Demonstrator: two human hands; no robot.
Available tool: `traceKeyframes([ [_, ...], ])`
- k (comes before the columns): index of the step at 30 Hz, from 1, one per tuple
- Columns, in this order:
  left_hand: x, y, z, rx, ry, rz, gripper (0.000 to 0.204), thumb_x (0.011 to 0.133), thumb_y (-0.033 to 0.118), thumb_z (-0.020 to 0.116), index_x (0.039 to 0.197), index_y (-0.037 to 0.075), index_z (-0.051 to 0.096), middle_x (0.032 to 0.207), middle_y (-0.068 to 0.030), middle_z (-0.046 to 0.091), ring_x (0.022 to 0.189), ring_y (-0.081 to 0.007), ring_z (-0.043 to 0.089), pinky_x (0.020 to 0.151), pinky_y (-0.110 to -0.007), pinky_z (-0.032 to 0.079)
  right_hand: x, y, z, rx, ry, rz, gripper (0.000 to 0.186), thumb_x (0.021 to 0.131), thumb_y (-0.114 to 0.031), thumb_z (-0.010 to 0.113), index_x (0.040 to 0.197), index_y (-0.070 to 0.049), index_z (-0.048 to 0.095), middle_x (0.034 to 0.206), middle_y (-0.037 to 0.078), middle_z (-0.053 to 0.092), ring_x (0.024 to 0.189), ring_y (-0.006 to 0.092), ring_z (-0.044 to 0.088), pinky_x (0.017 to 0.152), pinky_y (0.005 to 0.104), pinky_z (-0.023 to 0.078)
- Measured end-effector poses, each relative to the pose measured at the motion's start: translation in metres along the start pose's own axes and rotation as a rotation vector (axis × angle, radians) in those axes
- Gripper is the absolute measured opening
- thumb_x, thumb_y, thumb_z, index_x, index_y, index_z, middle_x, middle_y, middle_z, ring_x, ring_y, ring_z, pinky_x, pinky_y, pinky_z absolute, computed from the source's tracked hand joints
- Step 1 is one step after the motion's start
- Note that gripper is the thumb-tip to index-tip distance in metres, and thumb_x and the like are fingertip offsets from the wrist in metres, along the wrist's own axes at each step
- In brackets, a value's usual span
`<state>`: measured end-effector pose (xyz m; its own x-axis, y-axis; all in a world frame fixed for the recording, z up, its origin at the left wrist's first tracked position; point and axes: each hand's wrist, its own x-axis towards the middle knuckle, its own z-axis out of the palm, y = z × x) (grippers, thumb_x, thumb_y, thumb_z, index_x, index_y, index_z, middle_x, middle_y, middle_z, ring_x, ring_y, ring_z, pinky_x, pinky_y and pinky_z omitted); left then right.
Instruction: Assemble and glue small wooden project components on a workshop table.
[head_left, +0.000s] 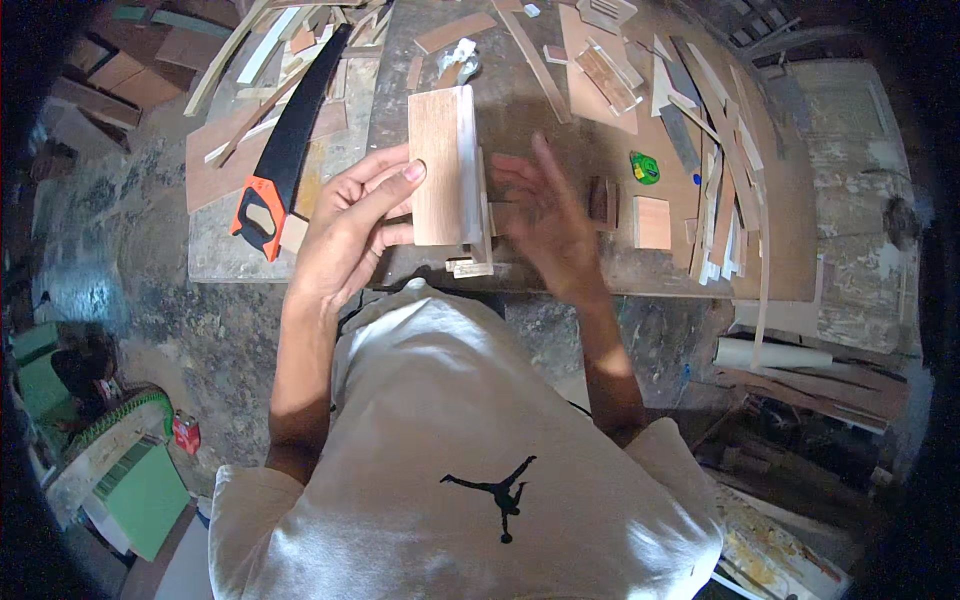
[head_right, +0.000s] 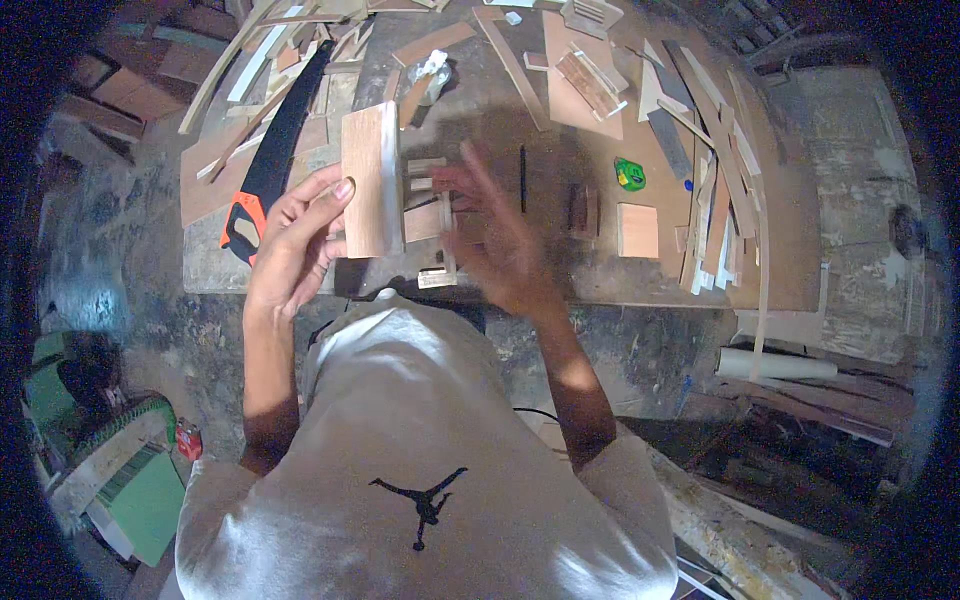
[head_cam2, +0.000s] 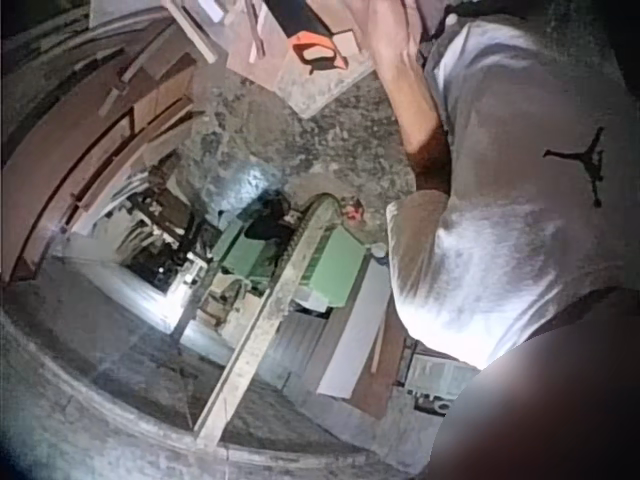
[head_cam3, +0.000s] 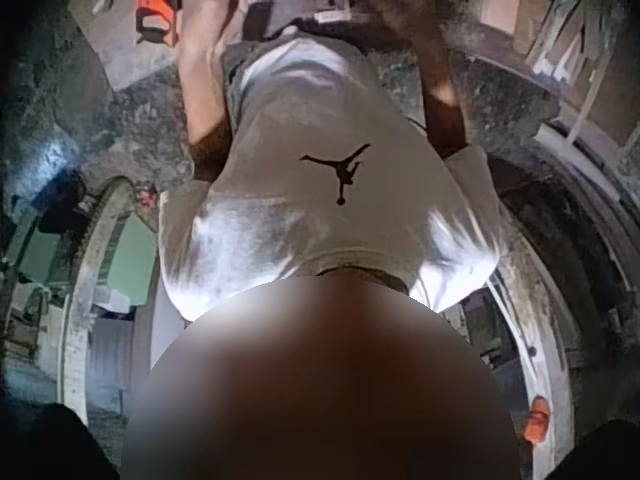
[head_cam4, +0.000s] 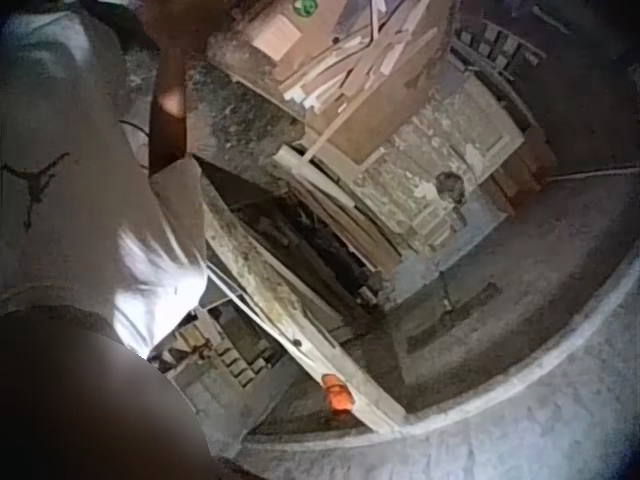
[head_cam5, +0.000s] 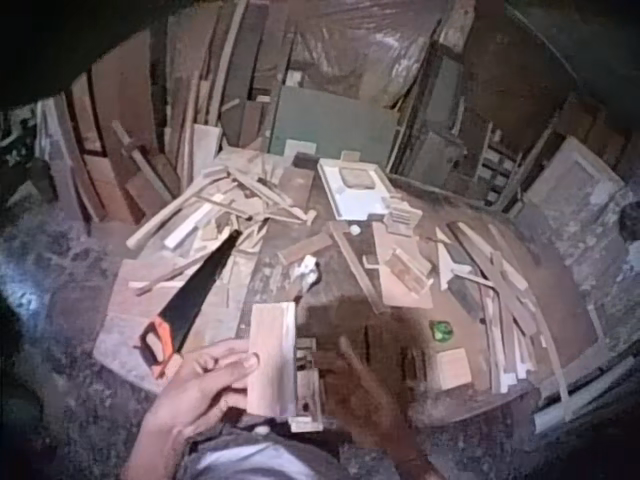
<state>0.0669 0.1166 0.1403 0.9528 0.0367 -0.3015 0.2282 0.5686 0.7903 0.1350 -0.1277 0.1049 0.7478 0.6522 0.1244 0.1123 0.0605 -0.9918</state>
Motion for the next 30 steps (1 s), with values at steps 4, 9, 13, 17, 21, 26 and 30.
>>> traceKeyframes([
  [4,0.012,-0.03,-0.003,-0.289,-0.202,-0.163,0.035,0.1,0.013,0.065,0.131,-0.001,0.059,0.116,-0.0087,0.07,0.094,-0.0147,0.072,0.074,-0.031,0.065,0.001,0.007,0.023,0.026,0.004,-0.246,0.135,0.07,-0.007,0.091,0.165,-0.019,-0.005,0.165,0.02,0.024,0.149,0.0323,0.033,0.121,0.0505,0.024],
  [9,0.011,-0.039,0.028,-0.416,-0.313,-0.281,0.026,0.101,0.013,0.063,0.125,0.003,0.062,0.111,-0.0036,0.069,0.094,-0.0127,0.07,0.083,-0.033,0.061,-0.003,0.001,0.028,0.229,0.271,-0.169,0.163,0.053,-0.031,0.103,0.162,-0.017,-0.017,0.163,0.019,0.026,0.148,0.0346,0.033,0.119,0.0495,0.035],
  [13,0.014,-0.046,0.037,-0.342,-0.284,-0.308,0.026,0.101,0.015,0.065,0.125,0.005,0.062,0.111,-0.0028,0.069,0.096,-0.0125,0.069,0.084,-0.031,0.06,-0.006,-0.002,0.022,0.206,0.297,-0.197,0.165,0.05,-0.033,0.104,0.162,-0.017,-0.016,0.163,0.019,0.027,0.147,0.0346,0.035,0.119,0.0495,0.035],
  [17,0.015,-0.053,0.047,-0.381,-0.237,-0.322,0.027,0.101,0.018,0.065,0.125,0.006,0.062,0.112,-0.0031,0.068,0.1,-0.0131,0.068,0.087,-0.031,0.058,-0.002,-0.006,0.022,0.238,0.358,-0.171,0.165,0.049,-0.043,0.103,0.162,-0.016,-0.015,0.162,0.021,0.028,0.145,0.0346,0.039,0.117,0.0495,0.039],
  [21,0.019,-0.054,0.056,-0.453,-0.308,-0.32,0.023,0.103,0.016,0.062,0.123,0.004,0.062,0.115,-0.0055,0.068,0.107,-0.0164,0.068,0.093,-0.033,0.058,0.001,0.001,0.007,0.112,0.303,-0.206,0.165,0.048,-0.055,0.1,0.162,-0.018,-0.014,0.16,0.025,0.031,0.144,0.0365,0.041,0.117,0.0499,0.039],
  [26,0.025,-0.063,0.041,-0.453,-0.384,-0.309,0.027,0.104,0.015,0.058,0.128,0.002,0.061,0.123,-0.0093,0.067,0.114,-0.0188,0.066,0.1,-0.034,0.055,0.007,0.009,-0.004,0.141,0.174,-0.209,0.164,0.049,-0.047,0.102,0.162,-0.021,-0.014,0.159,0.025,0.033,0.143,0.0387,0.042,0.119,0.0502,0.035],
  [30,0.029,-0.071,0.007,0.371,-0.225,0.11,0.028,0.103,0.01,0.057,0.128,0.0,0.062,0.12,-0.0099,0.07,0.117,-0.0178,0.064,0.104,-0.034,0.05,-0.013,0.04,-0.039,-0.069,0.082,-0.172,0.161,0.049,-0.034,0.104,0.163,-0.015,-0.009,0.158,0.02,0.036,0.148,0.0366,0.035,0.121,0.0499,0.03],
])
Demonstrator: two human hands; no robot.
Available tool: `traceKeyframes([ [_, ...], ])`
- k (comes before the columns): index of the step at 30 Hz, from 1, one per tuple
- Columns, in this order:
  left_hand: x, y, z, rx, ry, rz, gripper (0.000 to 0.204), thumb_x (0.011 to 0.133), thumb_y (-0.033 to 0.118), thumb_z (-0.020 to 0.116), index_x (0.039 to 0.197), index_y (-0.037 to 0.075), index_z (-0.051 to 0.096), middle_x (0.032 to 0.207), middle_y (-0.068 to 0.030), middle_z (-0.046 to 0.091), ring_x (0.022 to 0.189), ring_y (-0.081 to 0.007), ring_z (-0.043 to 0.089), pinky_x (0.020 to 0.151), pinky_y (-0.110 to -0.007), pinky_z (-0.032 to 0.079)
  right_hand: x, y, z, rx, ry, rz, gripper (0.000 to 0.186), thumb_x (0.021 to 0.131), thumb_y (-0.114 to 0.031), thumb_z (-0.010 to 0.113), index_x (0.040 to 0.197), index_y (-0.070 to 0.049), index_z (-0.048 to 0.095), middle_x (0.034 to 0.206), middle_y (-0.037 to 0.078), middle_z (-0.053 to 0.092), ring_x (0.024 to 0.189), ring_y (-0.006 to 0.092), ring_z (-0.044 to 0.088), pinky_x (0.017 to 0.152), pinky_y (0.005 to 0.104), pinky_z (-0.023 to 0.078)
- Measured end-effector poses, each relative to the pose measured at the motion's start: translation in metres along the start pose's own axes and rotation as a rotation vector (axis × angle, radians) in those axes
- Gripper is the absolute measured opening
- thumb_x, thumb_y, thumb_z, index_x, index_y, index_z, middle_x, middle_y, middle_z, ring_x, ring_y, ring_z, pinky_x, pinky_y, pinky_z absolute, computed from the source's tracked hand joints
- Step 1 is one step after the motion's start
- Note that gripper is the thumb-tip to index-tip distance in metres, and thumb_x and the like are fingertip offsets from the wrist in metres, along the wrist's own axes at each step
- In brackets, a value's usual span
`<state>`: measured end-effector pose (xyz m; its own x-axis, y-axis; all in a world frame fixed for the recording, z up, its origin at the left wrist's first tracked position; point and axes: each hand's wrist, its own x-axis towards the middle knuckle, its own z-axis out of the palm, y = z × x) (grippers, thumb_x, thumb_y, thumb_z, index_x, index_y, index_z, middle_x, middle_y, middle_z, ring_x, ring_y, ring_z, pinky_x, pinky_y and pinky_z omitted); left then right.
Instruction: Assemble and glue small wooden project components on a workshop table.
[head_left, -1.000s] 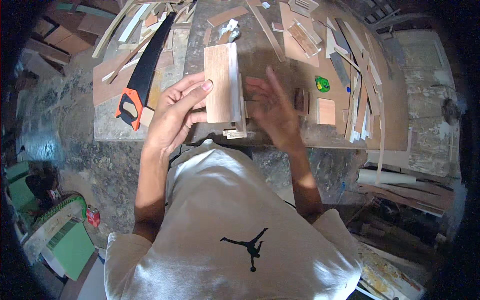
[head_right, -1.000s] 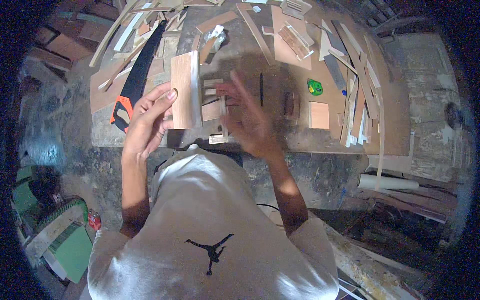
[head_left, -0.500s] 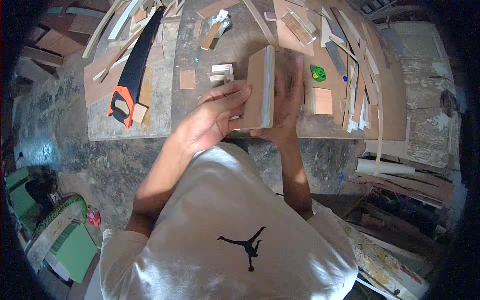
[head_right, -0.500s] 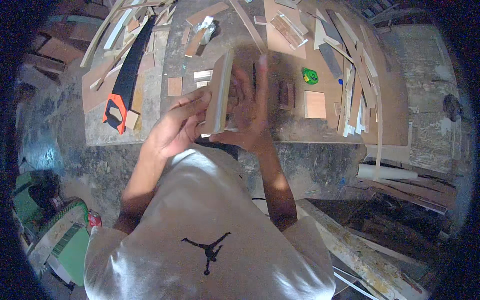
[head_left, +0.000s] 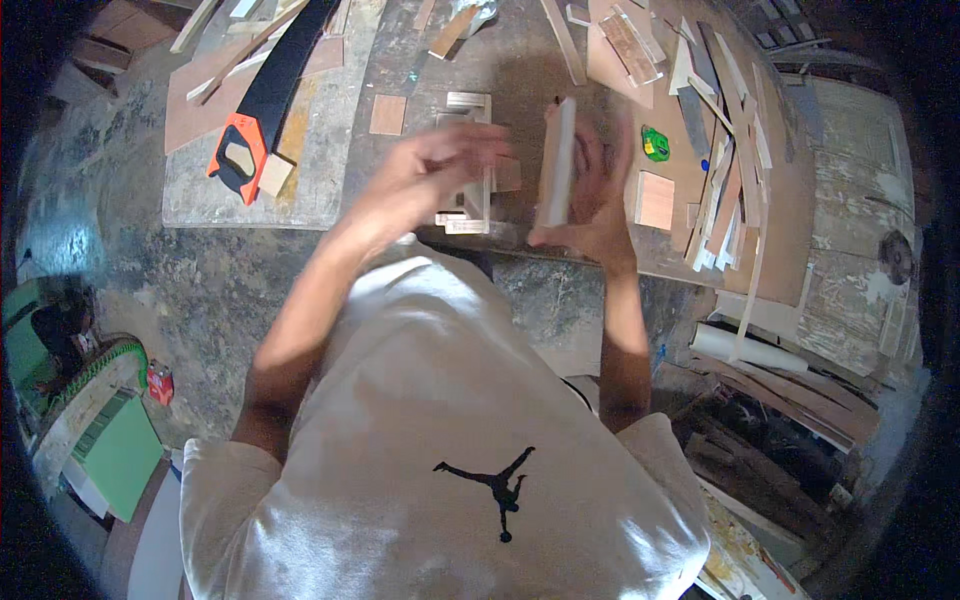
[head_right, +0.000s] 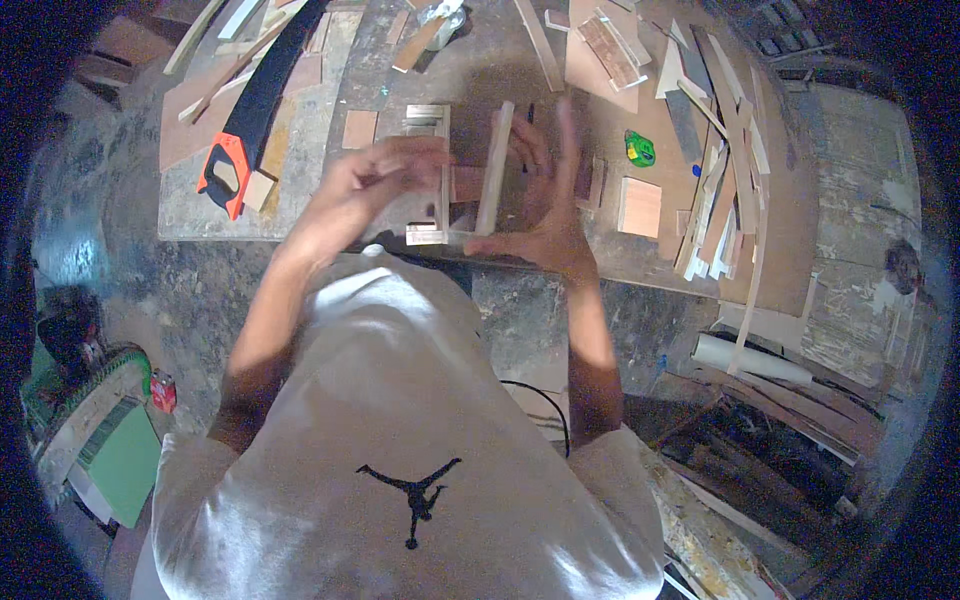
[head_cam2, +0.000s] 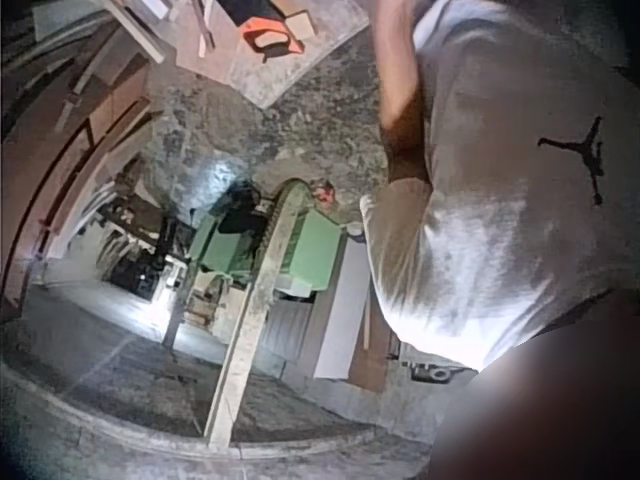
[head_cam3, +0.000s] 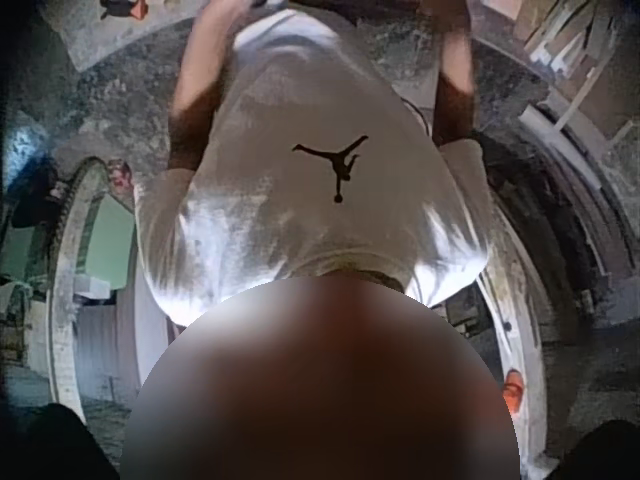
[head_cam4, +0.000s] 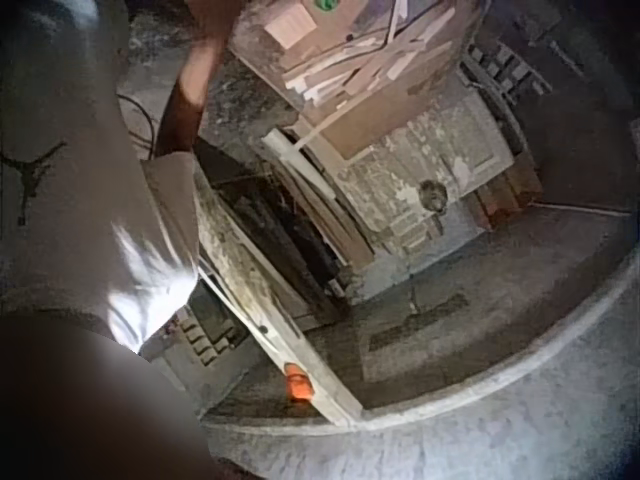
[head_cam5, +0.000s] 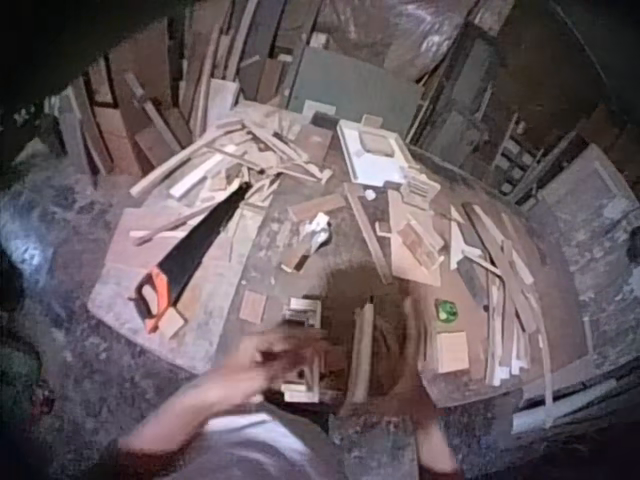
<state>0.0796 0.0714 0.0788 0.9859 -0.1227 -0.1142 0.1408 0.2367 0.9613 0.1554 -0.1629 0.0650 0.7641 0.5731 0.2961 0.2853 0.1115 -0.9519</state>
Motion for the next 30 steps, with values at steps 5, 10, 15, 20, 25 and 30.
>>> traceKeyframes([
  [5,-0.021,-0.033,-0.032,0.345,0.321,-0.064,0.022,0.102,0.018,0.064,0.117,0.002,0.069,0.11,-0.0029,0.071,0.099,-0.0099,0.061,0.092,-0.027,0.047,-0.025,0.017,-0.019,-0.581,-0.242,0.155,0.153,0.053,-0.04,0.101,0.163,-0.01,-0.001,0.16,0.019,0.034,0.148,0.0364,0.035,0.123,0.0495,0.026],
  [10,-0.025,-0.047,-0.032,0.492,0.35,0.026,0.021,0.101,0.019,0.065,0.115,0.004,0.07,0.107,-0.0039,0.071,0.099,-0.0111,0.061,0.089,-0.028,0.047,-0.024,0.029,-0.01,-0.688,-0.368,0.152,0.151,0.055,-0.046,0.099,0.163,-0.007,0.001,0.161,0.019,0.034,0.147,0.0363,0.034,0.123,0.0495,0.025],
  [15,-0.014,-0.063,-0.027,0.514,0.363,0.131,0.019,0.092,0.006,0.067,0.111,0.003,0.071,0.105,-0.0134,0.07,0.095,-0.0265,0.068,0.083,-0.035,0.052,-0.02,0.034,-0.008,-0.83,-0.448,0.158,0.148,0.058,-0.054,0.095,0.163,-0.007,0.003,0.161,0.016,0.035,0.148,0.0351,0.034,0.121,0.0499,0.026],
  [20,-0.007,-0.067,-0.023,0.805,0.217,0.283,0.027,0.096,0.009,0.065,0.122,0.004,0.066,0.124,-0.0165,0.064,0.12,-0.0354,0.059,0.101,-0.043,0.045,-0.021,0.038,-0.014,-0.846,-0.478,0.139,0.147,0.057,-0.053,0.096,0.163,-0.007,0.004,0.162,0.015,0.035,0.147,0.0352,0.034,0.121,0.0497,0.026],
  [25,0.005,-0.083,-0.02,0.697,0.151,0.349,0.033,0.092,0.005,0.064,0.125,0.008,0.064,0.13,-0.0134,0.06,0.124,-0.0355,0.054,0.102,-0.044,0.039,-0.018,0.033,-0.017,-0.865,-0.501,0.168,0.149,0.056,-0.054,0.095,0.164,-0.008,0.004,0.162,0.015,0.035,0.146,0.0366,0.035,0.12,0.0496,0.027],
  [30,0.015,-0.096,-0.019,0.648,0.158,0.335,0.039,0.092,0.008,0.065,0.131,0.01,0.059,0.127,-0.0132,0.059,0.123,-0.035,0.053,0.1,-0.046,0.04,-0.011,0.022,-0.017,-0.893,-0.539,0.231,0.143,0.057,-0.054,0.095,0.164,-0.009,0.01,0.165,0.015,0.03,0.146,0.0379,0.035,0.121,0.05,0.026],
])
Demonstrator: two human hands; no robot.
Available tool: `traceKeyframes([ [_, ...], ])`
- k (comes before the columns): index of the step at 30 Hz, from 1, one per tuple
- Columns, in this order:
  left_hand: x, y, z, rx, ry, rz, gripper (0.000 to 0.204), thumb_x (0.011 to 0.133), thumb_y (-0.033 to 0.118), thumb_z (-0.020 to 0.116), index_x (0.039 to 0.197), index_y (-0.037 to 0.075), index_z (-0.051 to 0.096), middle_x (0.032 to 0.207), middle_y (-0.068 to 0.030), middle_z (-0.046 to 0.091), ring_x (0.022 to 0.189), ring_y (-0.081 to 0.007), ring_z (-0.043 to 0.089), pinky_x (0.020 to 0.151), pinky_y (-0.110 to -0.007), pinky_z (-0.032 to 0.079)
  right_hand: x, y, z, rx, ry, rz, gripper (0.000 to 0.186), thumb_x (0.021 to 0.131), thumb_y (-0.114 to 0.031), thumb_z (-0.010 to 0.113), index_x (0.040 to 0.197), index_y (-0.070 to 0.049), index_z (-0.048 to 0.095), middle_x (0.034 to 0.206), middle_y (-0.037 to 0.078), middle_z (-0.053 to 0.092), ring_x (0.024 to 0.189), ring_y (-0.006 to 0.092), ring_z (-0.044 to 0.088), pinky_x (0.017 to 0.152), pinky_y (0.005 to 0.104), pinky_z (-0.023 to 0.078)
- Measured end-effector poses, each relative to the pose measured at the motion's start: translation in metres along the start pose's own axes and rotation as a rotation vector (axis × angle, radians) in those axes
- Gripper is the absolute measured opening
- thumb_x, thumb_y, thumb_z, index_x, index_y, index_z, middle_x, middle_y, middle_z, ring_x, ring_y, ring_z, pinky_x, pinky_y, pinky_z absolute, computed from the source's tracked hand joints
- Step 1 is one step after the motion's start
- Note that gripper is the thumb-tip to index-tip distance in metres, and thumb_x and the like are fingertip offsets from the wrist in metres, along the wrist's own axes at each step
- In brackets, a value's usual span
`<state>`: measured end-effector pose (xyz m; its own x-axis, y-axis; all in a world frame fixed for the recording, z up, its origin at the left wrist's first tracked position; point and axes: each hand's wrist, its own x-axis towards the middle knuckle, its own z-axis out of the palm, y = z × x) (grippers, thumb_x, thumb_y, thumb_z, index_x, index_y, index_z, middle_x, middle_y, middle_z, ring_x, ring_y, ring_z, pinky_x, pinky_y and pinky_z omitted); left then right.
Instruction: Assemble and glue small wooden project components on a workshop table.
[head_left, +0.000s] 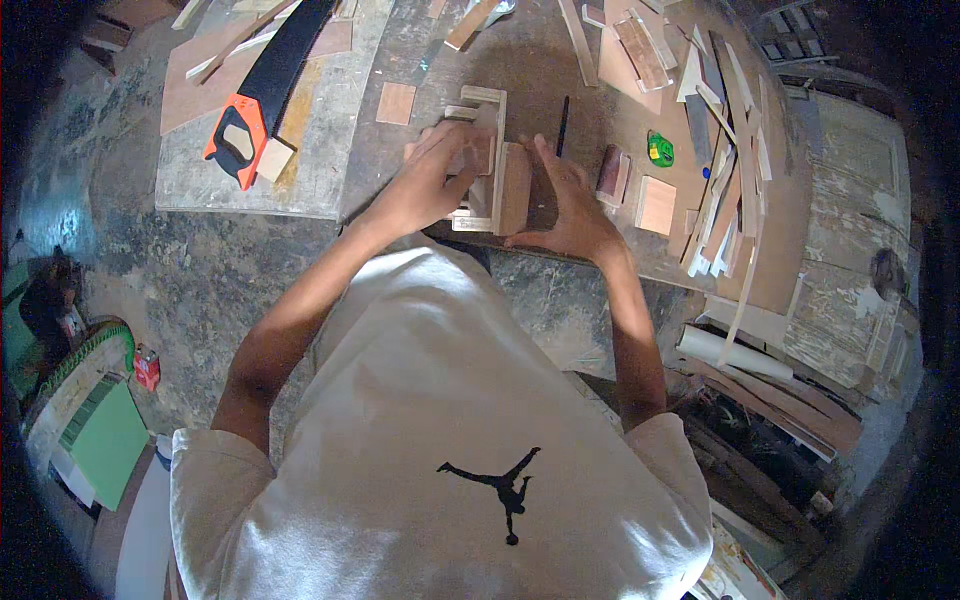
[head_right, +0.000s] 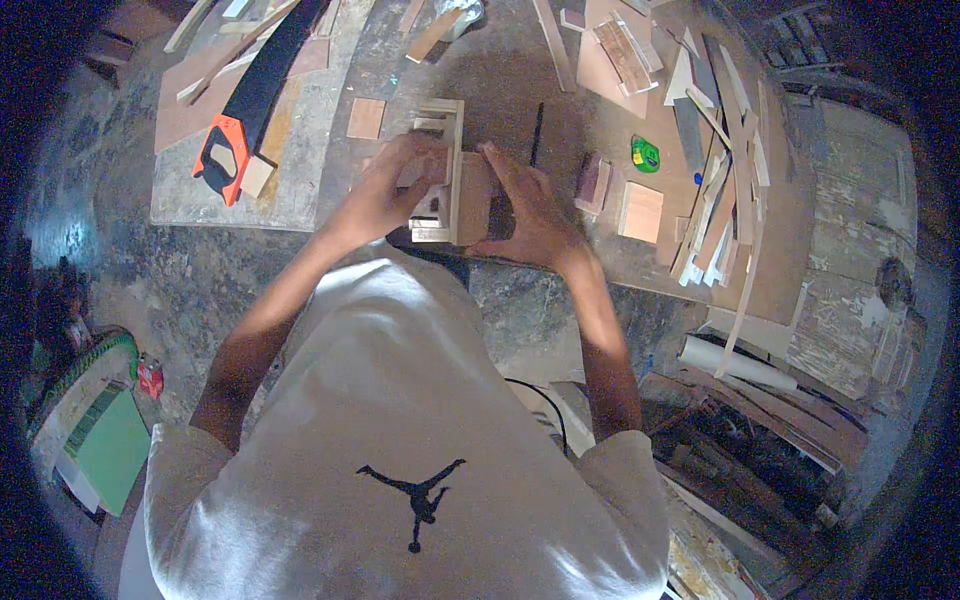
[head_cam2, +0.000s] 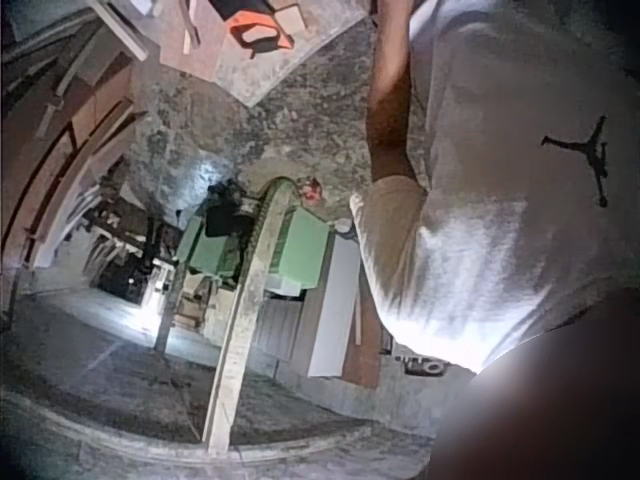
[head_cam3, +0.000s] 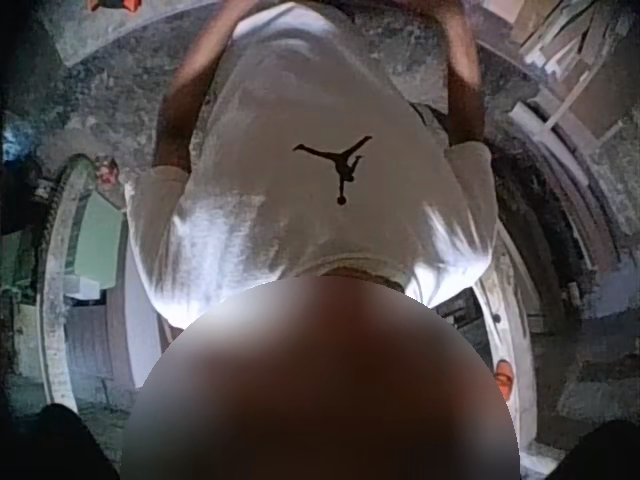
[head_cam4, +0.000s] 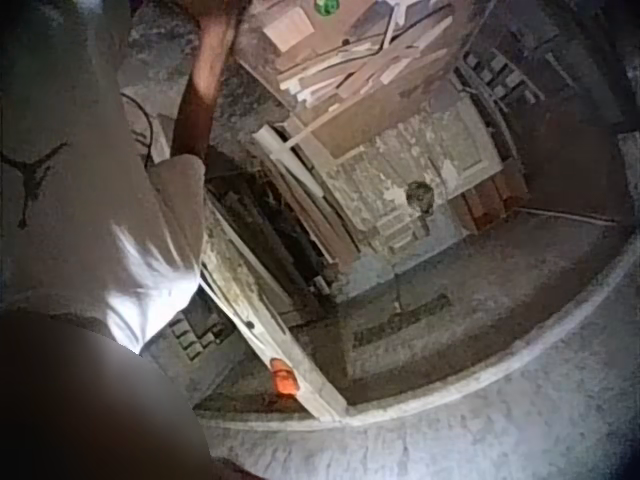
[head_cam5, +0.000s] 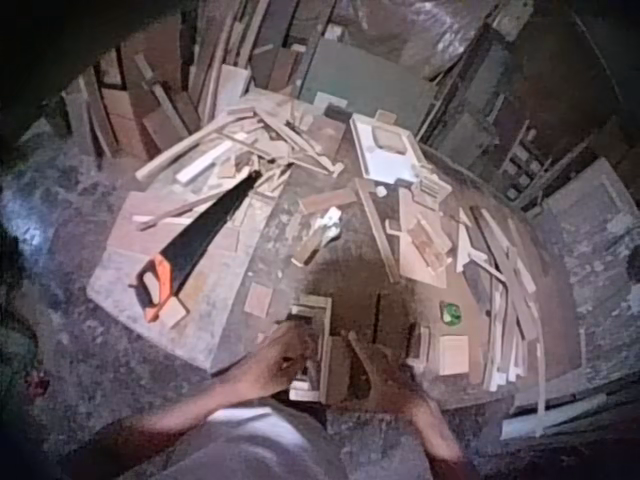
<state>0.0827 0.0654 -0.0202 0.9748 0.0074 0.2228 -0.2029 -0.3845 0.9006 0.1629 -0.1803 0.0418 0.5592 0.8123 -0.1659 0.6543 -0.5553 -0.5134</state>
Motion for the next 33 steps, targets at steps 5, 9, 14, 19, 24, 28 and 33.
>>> traceKeyframes([
  [5,0.003,0.004,0.003,-0.11,-0.04,-0.199,0.043,0.097,0.015,0.069,0.136,0.006,0.054,0.132,-0.0192,0.059,0.126,-0.0339,0.058,0.103,-0.043,0.047,0.002,0.006,-0.002,-0.004,0.007,-0.065,0.137,0.06,-0.056,0.092,0.163,-0.009,0.015,0.166,0.014,0.028,0.151,0.0338,0.03,0.121,0.0507,0.024],
  [9,0.0,-0.007,0.008,-0.032,-0.003,-0.107,0.048,0.097,0.018,0.07,0.139,0.005,0.051,0.133,-0.0193,0.058,0.127,-0.0295,0.057,0.104,-0.042,0.046,0.005,0.003,-0.004,-0.039,0.001,-0.108,0.136,0.059,-0.051,0.094,0.162,-0.008,0.018,0.165,0.015,0.029,0.15,0.0353,0.031,0.122,0.0494,0.024],
  [14,-0.001,-0.006,0.016,-0.082,0.071,-0.075,0.057,0.091,0.027,0.076,0.139,0.006,0.053,0.117,-0.0137,0.062,0.107,-0.0293,0.058,0.089,-0.04,0.044,0.005,0.0,-0.008,-0.046,-0.013,-0.098,0.133,0.06,-0.048,0.094,0.162,-0.008,0.018,0.165,0.015,0.03,0.15,0.0345,0.031,0.122,0.0485,0.025],
  [19,-0.002,-0.004,0.016,-0.096,0.036,-0.129,0.065,0.087,0.034,0.079,0.141,0.009,0.052,0.125,-0.0135,0.058,0.113,-0.0302,0.055,0.098,-0.043,0.038,0.006,-0.007,-0.01,-0.056,-0.021,-0.089,0.132,0.061,-0.052,0.091,0.163,-0.011,0.018,0.166,0.011,0.028,0.15,0.0334,0.032,0.118,0.053,0.027],
  [24,-0.002,-0.001,0.016,0.013,0.042,-0.092,0.069,0.086,0.039,0.08,0.143,0.012,0.051,0.127,-0.0101,0.055,0.117,-0.0288,0.051,0.103,-0.047,0.03,0.008,-0.014,-0.015,-0.084,-0.059,-0.049,0.131,0.061,-0.046,0.092,0.163,-0.013,0.018,0.166,0.011,0.029,0.149,0.0352,0.033,0.117,0.054,0.028],
  [28,-0.001,0.007,0.011,-0.033,-0.05,-0.207,0.071,0.086,0.04,0.079,0.144,0.012,0.05,0.132,-0.0101,0.054,0.125,-0.03,0.048,0.105,-0.046,0.03,0.008,-0.015,-0.018,-0.089,-0.063,-0.066,0.13,0.061,-0.045,0.093,0.163,-0.012,0.018,0.166,0.012,0.029,0.15,0.0352,0.032,0.117,0.0548,0.028],
  [33,-0.003,-0.001,0.016,0.117,-0.039,-0.165,0.072,0.087,0.043,0.077,0.145,0.011,0.049,0.139,-0.0135,0.052,0.134,-0.0325,0.043,0.108,-0.046,0.028,0.01,-0.017,-0.02,-0.088,-0.077,-0.051,0.131,0.06,-0.048,0.092,0.163,-0.012,0.019,0.165,0.013,0.03,0.15,0.0353,0.031,0.118,0.0539,0.027],
])
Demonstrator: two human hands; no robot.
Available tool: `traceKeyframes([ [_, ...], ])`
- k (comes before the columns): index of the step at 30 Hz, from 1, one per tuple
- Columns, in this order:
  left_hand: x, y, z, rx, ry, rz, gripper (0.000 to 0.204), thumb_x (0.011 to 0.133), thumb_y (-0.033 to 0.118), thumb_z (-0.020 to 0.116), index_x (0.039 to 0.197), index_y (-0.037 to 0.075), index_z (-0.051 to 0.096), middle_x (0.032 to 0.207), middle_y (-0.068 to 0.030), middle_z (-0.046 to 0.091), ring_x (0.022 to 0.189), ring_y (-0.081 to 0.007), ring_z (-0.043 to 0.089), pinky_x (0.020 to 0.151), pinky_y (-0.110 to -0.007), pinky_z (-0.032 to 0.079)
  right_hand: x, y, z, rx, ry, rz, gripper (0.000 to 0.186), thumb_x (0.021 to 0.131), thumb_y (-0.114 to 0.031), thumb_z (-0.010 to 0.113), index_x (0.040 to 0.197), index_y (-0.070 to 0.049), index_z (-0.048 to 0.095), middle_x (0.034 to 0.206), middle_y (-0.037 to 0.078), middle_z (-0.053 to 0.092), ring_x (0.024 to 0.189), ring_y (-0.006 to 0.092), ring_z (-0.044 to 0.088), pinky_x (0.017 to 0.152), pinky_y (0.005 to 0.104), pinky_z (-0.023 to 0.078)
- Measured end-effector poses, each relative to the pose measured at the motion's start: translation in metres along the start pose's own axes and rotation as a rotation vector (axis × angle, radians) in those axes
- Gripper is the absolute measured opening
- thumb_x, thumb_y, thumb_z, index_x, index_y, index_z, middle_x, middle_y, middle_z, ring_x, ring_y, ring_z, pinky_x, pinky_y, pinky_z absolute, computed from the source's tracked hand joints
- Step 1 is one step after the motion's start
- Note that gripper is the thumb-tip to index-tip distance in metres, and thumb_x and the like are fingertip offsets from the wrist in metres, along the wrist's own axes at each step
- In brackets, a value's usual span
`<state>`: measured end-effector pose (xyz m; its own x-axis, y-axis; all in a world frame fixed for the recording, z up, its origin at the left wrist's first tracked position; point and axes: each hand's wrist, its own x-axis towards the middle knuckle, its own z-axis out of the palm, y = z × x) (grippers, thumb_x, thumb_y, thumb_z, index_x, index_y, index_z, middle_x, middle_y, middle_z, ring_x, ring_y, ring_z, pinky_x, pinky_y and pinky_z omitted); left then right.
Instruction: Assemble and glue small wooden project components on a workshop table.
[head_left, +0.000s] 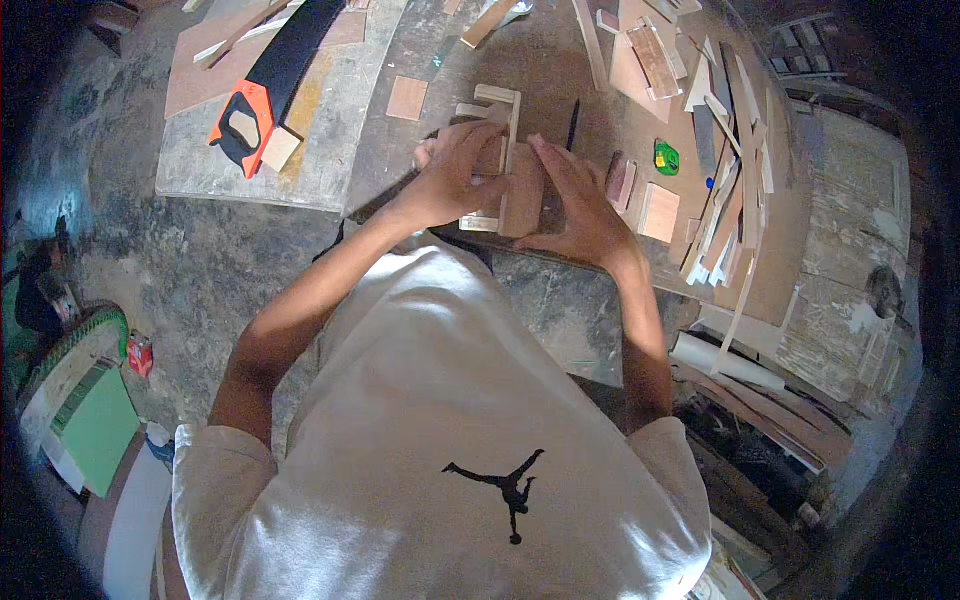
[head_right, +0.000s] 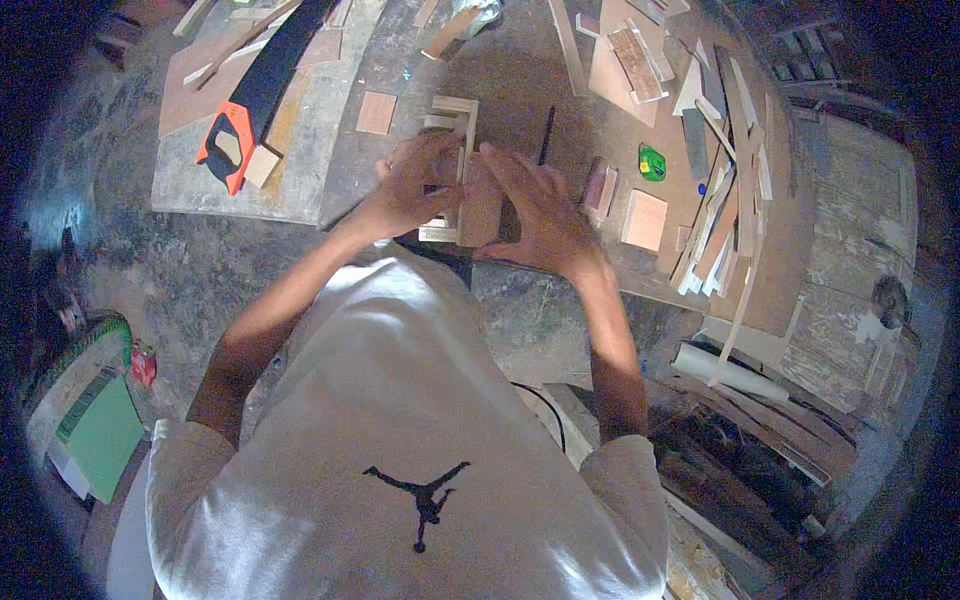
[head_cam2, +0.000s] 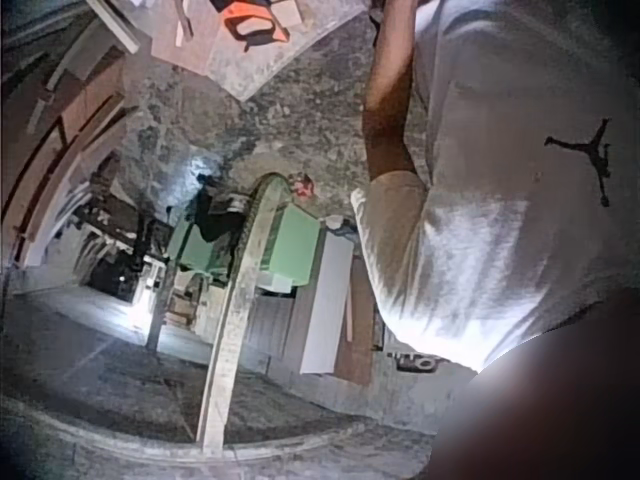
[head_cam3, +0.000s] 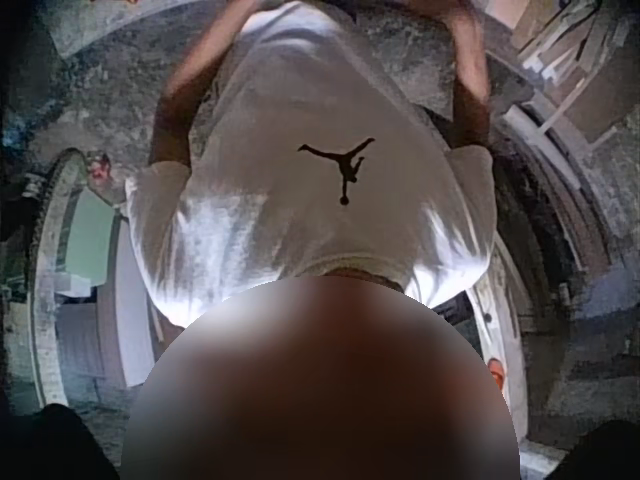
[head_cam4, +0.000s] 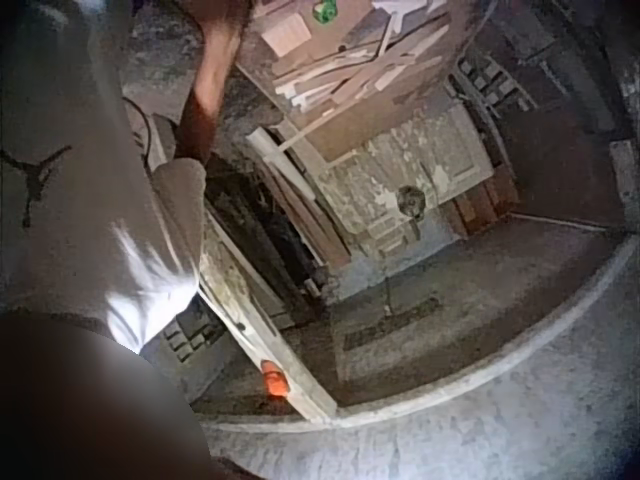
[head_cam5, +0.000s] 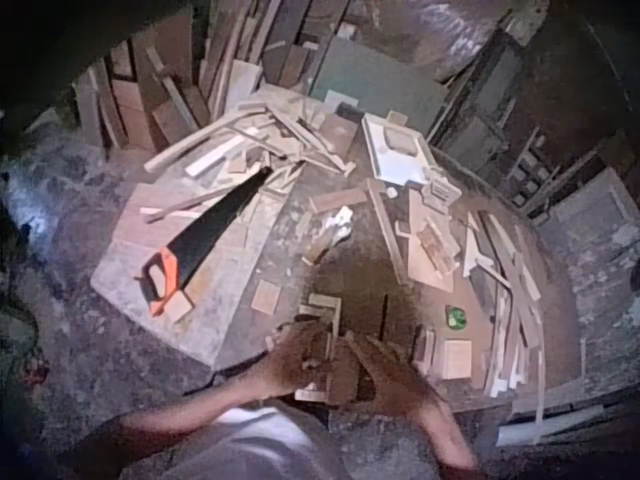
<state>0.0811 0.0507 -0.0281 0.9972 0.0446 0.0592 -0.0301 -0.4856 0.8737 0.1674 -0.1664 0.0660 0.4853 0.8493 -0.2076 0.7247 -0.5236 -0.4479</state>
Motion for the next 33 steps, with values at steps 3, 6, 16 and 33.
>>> traceKeyframes([
  [3,-0.0004,-0.0044,0.0029,-0.072,0.056,0.076,0.074,0.087,0.045,0.076,0.146,0.01,0.048,0.142,-0.0152,0.05,0.138,-0.0322,0.04,0.109,-0.048,0.025,0.0005,-0.0037,-0.0011,-0.013,0.004,0.018,0.133,0.058,-0.052,0.093,0.162,-0.01,0.021,0.161,0.015,0.036,0.149,0.0353,0.032,0.122,0.0511,0.019],
  [6,0.0003,-0.0011,0.0009,-0.102,0.002,0.018,0.074,0.087,0.044,0.077,0.145,0.009,0.048,0.145,-0.0155,0.049,0.139,-0.0334,0.039,0.11,-0.049,0.024,-0.0012,-0.0031,-0.0005,-0.024,0.017,0.007,0.134,0.058,-0.055,0.092,0.162,-0.011,0.021,0.161,0.015,0.036,0.149,0.0355,0.031,0.123,0.0526,0.017],
  [16,0.0004,-0.0026,0.0038,-0.116,0.055,0.087,0.072,0.087,0.039,0.076,0.145,0.006,0.049,0.144,-0.0164,0.05,0.138,-0.0366,0.039,0.115,-0.049,0.029,0.0018,-0.0009,0.0015,-0.007,0.011,0.006,0.137,0.057,-0.054,0.093,0.163,-0.009,0.019,0.161,0.015,0.036,0.148,0.0351,0.032,0.124,0.0551,0.013],
  [33,0.0013,-0.0021,0.0052,-0.123,-0.001,0.004,0.071,0.089,0.044,0.074,0.145,0.007,0.048,0.147,-0.0168,0.048,0.14,-0.0365,0.036,0.117,-0.049,0.027,0.0052,-0.0062,-0.0055,0.038,-0.033,0.04,0.133,0.059,-0.042,0.094,0.163,-0.011,0.019,0.163,0.013,0.034,0.149,0.0329,0.031,0.122,0.0489,0.02],
])
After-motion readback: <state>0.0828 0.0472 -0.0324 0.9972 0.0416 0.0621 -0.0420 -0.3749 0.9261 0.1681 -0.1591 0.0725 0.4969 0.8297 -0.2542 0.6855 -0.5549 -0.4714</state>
